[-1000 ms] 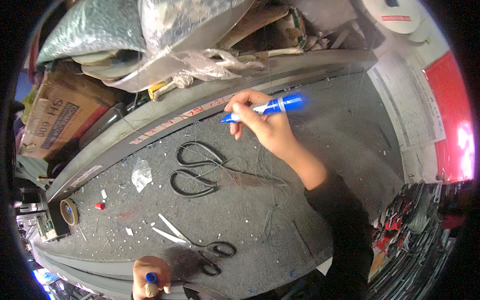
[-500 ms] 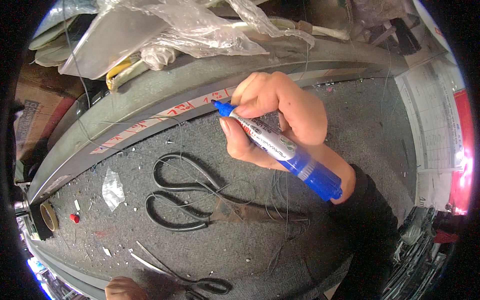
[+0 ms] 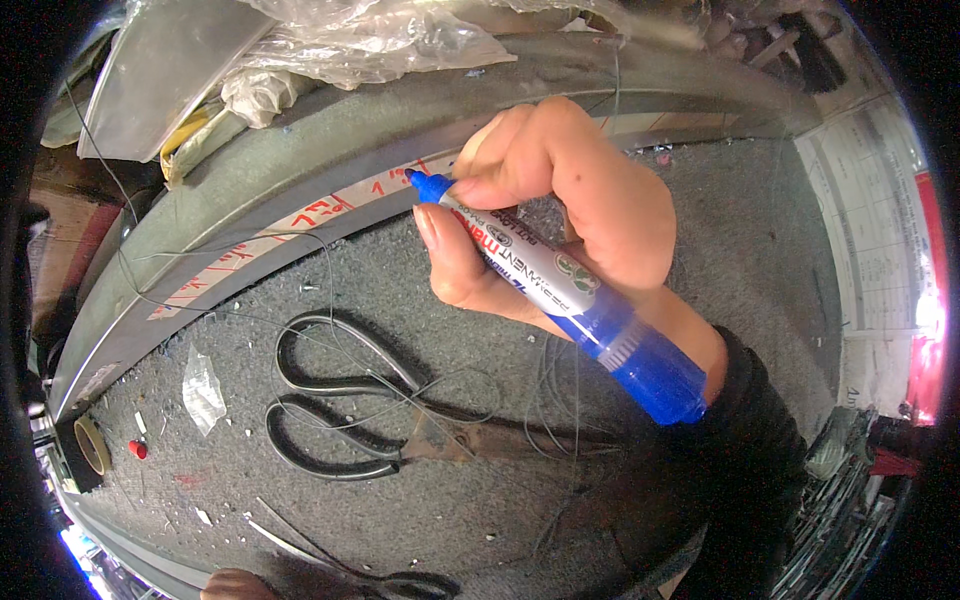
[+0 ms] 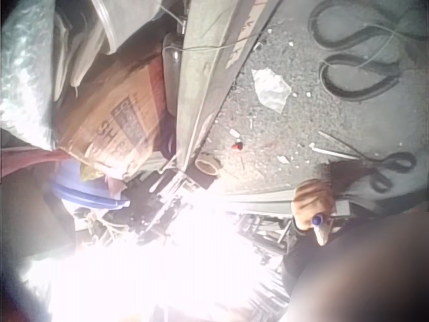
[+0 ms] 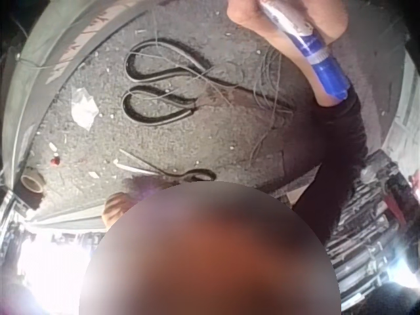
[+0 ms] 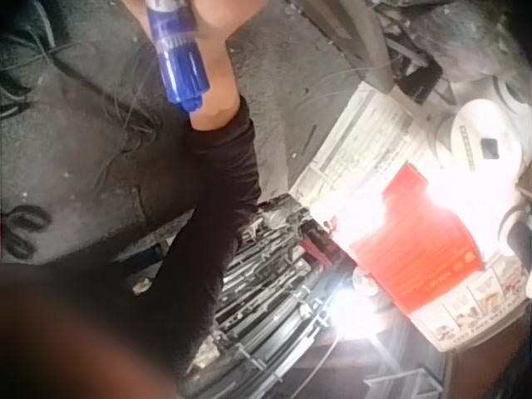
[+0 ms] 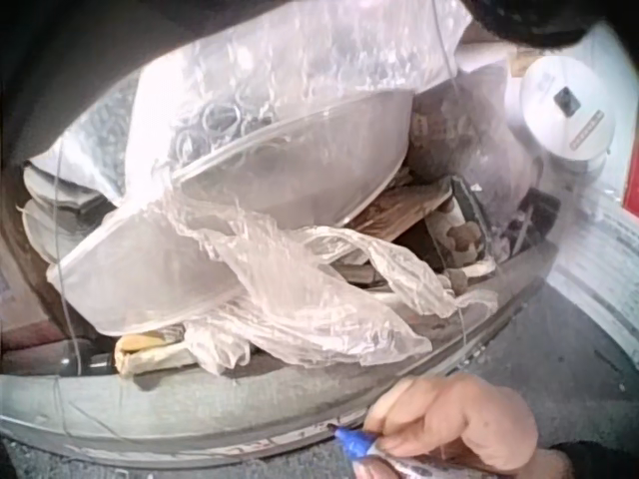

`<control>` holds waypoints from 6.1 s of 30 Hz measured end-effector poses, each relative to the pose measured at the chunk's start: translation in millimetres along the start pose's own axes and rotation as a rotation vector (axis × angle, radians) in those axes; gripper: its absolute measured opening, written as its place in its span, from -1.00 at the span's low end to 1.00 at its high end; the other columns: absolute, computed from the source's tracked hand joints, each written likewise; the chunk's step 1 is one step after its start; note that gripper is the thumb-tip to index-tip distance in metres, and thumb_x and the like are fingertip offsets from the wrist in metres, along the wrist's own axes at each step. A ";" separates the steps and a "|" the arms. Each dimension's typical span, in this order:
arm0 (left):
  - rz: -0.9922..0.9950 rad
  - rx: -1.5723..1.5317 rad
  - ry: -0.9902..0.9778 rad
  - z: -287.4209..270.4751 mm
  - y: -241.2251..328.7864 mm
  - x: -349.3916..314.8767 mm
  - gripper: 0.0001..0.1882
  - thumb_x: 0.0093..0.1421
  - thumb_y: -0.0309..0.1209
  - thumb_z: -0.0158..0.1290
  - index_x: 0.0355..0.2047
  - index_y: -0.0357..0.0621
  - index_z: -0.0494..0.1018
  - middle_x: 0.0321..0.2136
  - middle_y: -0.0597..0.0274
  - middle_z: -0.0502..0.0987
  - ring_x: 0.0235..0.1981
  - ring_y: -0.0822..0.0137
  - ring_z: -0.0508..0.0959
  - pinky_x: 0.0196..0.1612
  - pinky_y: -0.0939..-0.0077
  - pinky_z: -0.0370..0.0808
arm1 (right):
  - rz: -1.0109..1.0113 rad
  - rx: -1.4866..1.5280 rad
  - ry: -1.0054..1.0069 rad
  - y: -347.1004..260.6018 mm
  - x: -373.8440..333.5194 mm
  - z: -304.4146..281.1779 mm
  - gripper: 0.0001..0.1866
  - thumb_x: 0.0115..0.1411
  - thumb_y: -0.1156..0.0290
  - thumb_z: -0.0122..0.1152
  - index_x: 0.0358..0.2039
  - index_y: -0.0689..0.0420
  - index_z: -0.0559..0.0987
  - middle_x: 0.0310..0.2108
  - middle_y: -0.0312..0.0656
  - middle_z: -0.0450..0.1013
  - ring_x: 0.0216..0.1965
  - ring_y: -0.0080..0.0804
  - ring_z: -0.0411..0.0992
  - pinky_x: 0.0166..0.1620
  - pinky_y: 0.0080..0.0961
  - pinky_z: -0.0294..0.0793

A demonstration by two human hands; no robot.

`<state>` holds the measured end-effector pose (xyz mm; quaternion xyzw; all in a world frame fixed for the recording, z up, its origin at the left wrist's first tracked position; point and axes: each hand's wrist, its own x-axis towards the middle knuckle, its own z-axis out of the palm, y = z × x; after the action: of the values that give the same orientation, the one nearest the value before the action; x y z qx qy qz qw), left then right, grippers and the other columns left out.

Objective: The person applies white tape to the edges of several gray metal strips on a workbench. They use a blue marker to label a strip, then continue taping and cutting the tape with scissors. The person handles the strips one at a time, aligning and pressing the tape along the edges.

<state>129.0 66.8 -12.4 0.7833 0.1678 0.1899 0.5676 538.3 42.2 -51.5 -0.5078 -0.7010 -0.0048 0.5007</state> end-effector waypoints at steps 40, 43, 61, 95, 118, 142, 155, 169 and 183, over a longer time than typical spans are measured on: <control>0.094 -0.059 -0.159 -12.6 -11.2 -8.1 -0.75 -0.18 -0.28 0.13 -0.68 -0.15 0.32 -0.69 0.20 0.40 -0.66 0.18 0.47 -0.62 0.34 0.37 | -0.017 -0.089 -0.045 -0.6 3.5 -2.5 -0.67 0.05 0.67 0.26 -0.31 0.18 0.28 -0.47 -0.16 0.35 -0.33 -0.32 0.50 -0.24 -0.49 0.48; 0.097 -0.033 -0.151 -13.1 -10.2 -7.9 -0.76 -0.17 -0.28 0.13 -0.69 -0.14 0.33 -0.70 0.20 0.41 -0.66 0.18 0.48 -0.61 0.34 0.38 | -0.009 -0.081 -0.047 -0.4 2.9 -2.3 -0.67 0.05 0.68 0.26 -0.30 0.18 0.28 -0.48 -0.16 0.35 -0.33 -0.32 0.50 -0.25 -0.49 0.47; 0.039 -0.007 -0.084 -4.2 -5.3 -1.9 -0.66 0.11 -0.22 0.10 -0.72 -0.06 0.32 -0.75 0.30 0.44 -0.77 0.32 0.44 -0.72 0.45 0.25 | -0.020 -0.083 -0.047 -0.2 4.3 -0.8 -0.70 0.04 0.66 0.27 -0.36 0.21 0.30 -0.49 -0.15 0.35 -0.37 -0.29 0.50 -0.31 -0.47 0.48; 0.117 -0.010 -0.177 -13.8 -10.0 -3.6 -0.77 -0.22 -0.31 0.13 -0.68 -0.18 0.35 -0.68 0.18 0.41 -0.66 0.18 0.47 -0.63 0.36 0.34 | -0.001 -0.102 -0.054 -1.5 3.1 -0.5 -0.72 0.06 0.67 0.23 -0.35 0.22 0.28 -0.48 -0.13 0.36 -0.36 -0.30 0.47 -0.27 -0.47 0.45; -0.041 0.200 0.002 2.5 4.9 -8.8 -0.71 0.08 -0.28 0.09 -0.69 -0.09 0.32 -0.72 0.26 0.42 -0.72 0.24 0.44 -0.64 0.39 0.29 | 0.134 0.093 0.090 -7.9 -4.6 -5.8 -0.74 0.16 0.58 0.15 -0.35 0.15 0.21 -0.50 -0.14 0.35 -0.36 -0.34 0.42 -0.26 -0.42 0.43; 0.098 0.584 0.315 99.5 142.8 -25.7 -0.68 0.07 -0.22 0.24 -0.56 -0.15 0.38 -0.69 0.11 0.43 -0.66 0.06 0.48 -0.58 0.28 0.36 | 0.781 1.008 0.623 -349.1 -52.5 -43.1 -0.58 0.36 0.19 -0.02 -0.53 0.25 0.48 -0.53 -0.13 0.42 -0.63 -0.41 0.41 -0.61 -0.48 0.43; 0.132 0.544 0.401 132.3 184.4 -61.8 -0.80 -0.06 -0.41 0.21 -0.55 -0.16 0.38 -0.61 0.15 0.41 -0.57 0.08 0.50 -0.52 0.28 0.40 | 0.657 0.756 0.561 -398.8 -39.2 -26.3 -0.54 0.35 0.21 -0.02 -0.66 0.19 0.36 -0.65 -0.23 0.29 -0.66 -0.51 0.31 -0.67 -0.61 0.24; -0.198 0.273 0.325 183.1 206.4 -108.0 -0.86 -0.05 -0.42 0.14 -0.56 -0.26 0.49 -0.61 -0.07 0.50 -0.55 -0.03 0.54 -0.47 0.20 0.43 | 0.541 1.082 0.318 -423.6 -74.3 -22.0 -0.58 0.27 0.36 0.02 -0.74 0.19 0.31 -0.70 -0.26 0.27 -0.70 -0.56 0.22 -0.55 -0.58 0.21; -0.502 0.340 0.018 109.7 122.2 -171.9 -0.49 0.11 -0.09 0.24 -0.14 -0.22 0.38 -0.54 0.17 0.54 -0.51 0.29 0.57 -0.38 0.40 0.49 | 0.983 0.441 -0.499 -306.8 -56.5 66.0 -0.63 0.19 0.11 0.27 -0.56 0.15 0.52 -0.70 -0.31 0.44 -0.72 -0.62 0.34 -0.65 -0.66 0.25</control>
<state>38.5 -142.6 54.5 0.7994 0.3903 0.0199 0.4563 271.5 -112.4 29.6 -0.6425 -0.4648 0.4928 0.3581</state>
